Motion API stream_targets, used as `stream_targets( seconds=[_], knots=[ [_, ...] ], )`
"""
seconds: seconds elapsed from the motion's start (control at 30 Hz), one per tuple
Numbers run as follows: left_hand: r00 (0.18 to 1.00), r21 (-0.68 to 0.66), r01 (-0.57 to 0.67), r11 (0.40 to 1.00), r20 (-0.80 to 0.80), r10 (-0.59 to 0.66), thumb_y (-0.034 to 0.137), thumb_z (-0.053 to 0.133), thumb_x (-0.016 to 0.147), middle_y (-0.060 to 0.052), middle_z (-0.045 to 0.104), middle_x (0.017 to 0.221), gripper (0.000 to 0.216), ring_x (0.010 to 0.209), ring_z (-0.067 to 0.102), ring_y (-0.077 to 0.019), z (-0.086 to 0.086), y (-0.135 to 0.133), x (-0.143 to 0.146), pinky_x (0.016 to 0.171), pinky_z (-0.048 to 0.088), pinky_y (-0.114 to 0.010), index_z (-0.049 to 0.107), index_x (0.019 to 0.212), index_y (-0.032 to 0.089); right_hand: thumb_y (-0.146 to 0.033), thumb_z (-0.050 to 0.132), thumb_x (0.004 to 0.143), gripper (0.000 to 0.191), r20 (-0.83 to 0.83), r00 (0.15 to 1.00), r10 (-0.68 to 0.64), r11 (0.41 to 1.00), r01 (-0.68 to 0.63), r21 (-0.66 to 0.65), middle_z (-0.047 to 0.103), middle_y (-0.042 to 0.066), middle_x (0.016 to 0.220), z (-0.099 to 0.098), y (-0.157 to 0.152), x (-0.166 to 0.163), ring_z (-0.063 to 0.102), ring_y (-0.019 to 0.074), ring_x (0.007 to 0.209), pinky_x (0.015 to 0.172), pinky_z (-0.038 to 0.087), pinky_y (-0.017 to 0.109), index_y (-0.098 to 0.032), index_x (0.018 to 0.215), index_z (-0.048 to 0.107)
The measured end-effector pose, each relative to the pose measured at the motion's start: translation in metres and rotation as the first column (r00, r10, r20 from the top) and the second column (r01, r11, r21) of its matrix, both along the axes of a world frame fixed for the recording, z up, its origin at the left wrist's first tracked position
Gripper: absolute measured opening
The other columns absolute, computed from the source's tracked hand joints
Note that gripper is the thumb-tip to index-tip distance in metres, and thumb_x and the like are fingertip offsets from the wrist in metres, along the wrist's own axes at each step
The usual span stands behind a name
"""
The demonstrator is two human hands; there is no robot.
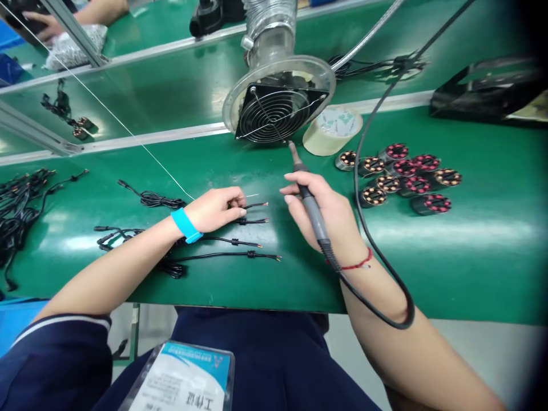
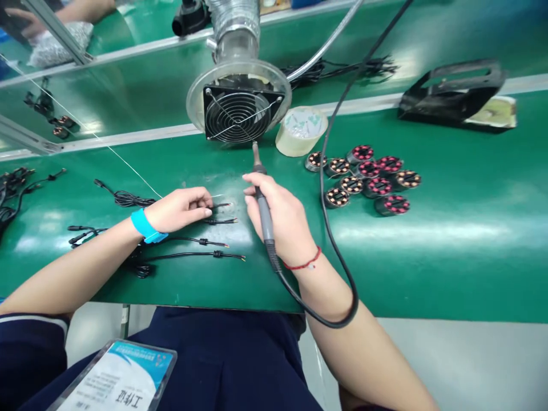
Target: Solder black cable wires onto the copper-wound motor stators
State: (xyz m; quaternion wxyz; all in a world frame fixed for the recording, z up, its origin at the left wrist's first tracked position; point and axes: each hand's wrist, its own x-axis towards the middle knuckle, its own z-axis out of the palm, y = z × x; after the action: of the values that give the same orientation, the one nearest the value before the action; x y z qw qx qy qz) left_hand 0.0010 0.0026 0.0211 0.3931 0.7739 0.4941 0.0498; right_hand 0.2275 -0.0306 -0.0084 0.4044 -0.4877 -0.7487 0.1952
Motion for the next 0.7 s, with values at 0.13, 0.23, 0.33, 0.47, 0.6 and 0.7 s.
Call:
stream_targets(
  seconds=[0.13, 0.23, 0.33, 0.47, 0.6, 0.7],
  knots=[
    [0.967, 0.058, 0.129, 0.990, -0.228, -0.113, 0.022, 0.056, 0.086, -0.005, 0.061, 0.088, 0.009, 0.079, 0.055, -0.0168, 0.004, 0.003, 0.013, 0.073, 0.040, -0.029, 0.061, 0.087, 0.015, -0.030, 0.052, 0.094, 0.029, 0.135, 0.986, -0.094, 0.992, 0.082, 0.091, 0.075, 0.005, 0.100, 0.030, -0.010, 0.023, 0.072, 0.0223, 0.087, 0.081, 0.057, 0.037, -0.023, 0.122, 0.058],
    [0.948, 0.041, 0.178, 0.983, -0.274, -0.160, 0.023, 0.057, 0.087, -0.005, 0.059, 0.087, 0.009, 0.079, 0.054, -0.0175, 0.002, 0.008, 0.015, 0.072, 0.039, -0.029, 0.061, 0.089, 0.016, -0.035, 0.048, 0.097, 0.034, 0.217, 0.953, -0.213, 0.976, 0.197, 0.092, 0.075, 0.005, 0.100, 0.050, -0.026, 0.049, 0.073, 0.0232, 0.087, 0.079, 0.058, 0.038, -0.026, 0.128, 0.055],
    [0.963, 0.006, 0.182, 0.983, -0.206, -0.177, 0.025, 0.056, 0.088, -0.002, 0.057, 0.079, 0.011, 0.073, 0.053, -0.0158, -0.001, 0.010, 0.010, 0.068, 0.039, -0.027, 0.060, 0.093, 0.017, -0.039, 0.051, 0.094, 0.027, 0.239, 0.895, -0.377, 0.926, 0.371, 0.068, 0.074, 0.004, 0.099, 0.048, -0.038, 0.080, 0.073, 0.0232, 0.085, 0.074, 0.059, 0.038, -0.030, 0.119, 0.057],
    [0.955, 0.013, 0.270, 0.963, -0.135, -0.265, 0.024, 0.051, 0.089, -0.003, 0.059, 0.083, 0.011, 0.074, 0.053, -0.0147, -0.006, 0.008, 0.004, 0.071, 0.040, -0.027, 0.059, 0.088, 0.017, -0.039, 0.062, 0.083, 0.043, 0.041, 0.905, -0.424, 0.905, 0.425, -0.025, 0.071, 0.008, 0.101, 0.013, -0.038, 0.109, 0.072, 0.0246, 0.087, 0.076, 0.060, 0.042, -0.026, 0.122, 0.047],
    [0.931, 0.007, 0.352, 0.936, -0.110, -0.349, 0.028, 0.048, 0.090, -0.003, 0.061, 0.083, 0.017, 0.073, 0.053, -0.0144, -0.005, 0.005, 0.003, 0.069, 0.040, -0.026, 0.061, 0.086, 0.016, -0.032, 0.060, 0.080, 0.043, 0.172, 0.872, -0.458, 0.886, 0.464, 0.008, 0.072, 0.011, 0.101, -0.015, -0.020, 0.111, 0.068, 0.0317, 0.096, 0.085, 0.054, 0.055, -0.021, 0.121, 0.049],
    [0.929, 0.041, 0.370, 0.928, -0.033, -0.369, 0.038, 0.036, 0.097, -0.005, 0.063, 0.085, 0.036, 0.076, 0.057, -0.0158, -0.003, 0.005, 0.003, 0.074, 0.043, -0.028, 0.063, 0.086, 0.016, -0.028, 0.059, 0.079, 0.040, 0.353, 0.833, -0.425, 0.895, 0.445, 0.027, 0.072, 0.014, 0.095, -0.019, -0.004, 0.097, 0.064, 0.0382, 0.094, 0.085, 0.049, 0.062, -0.017, 0.117, 0.056]
  ],
)
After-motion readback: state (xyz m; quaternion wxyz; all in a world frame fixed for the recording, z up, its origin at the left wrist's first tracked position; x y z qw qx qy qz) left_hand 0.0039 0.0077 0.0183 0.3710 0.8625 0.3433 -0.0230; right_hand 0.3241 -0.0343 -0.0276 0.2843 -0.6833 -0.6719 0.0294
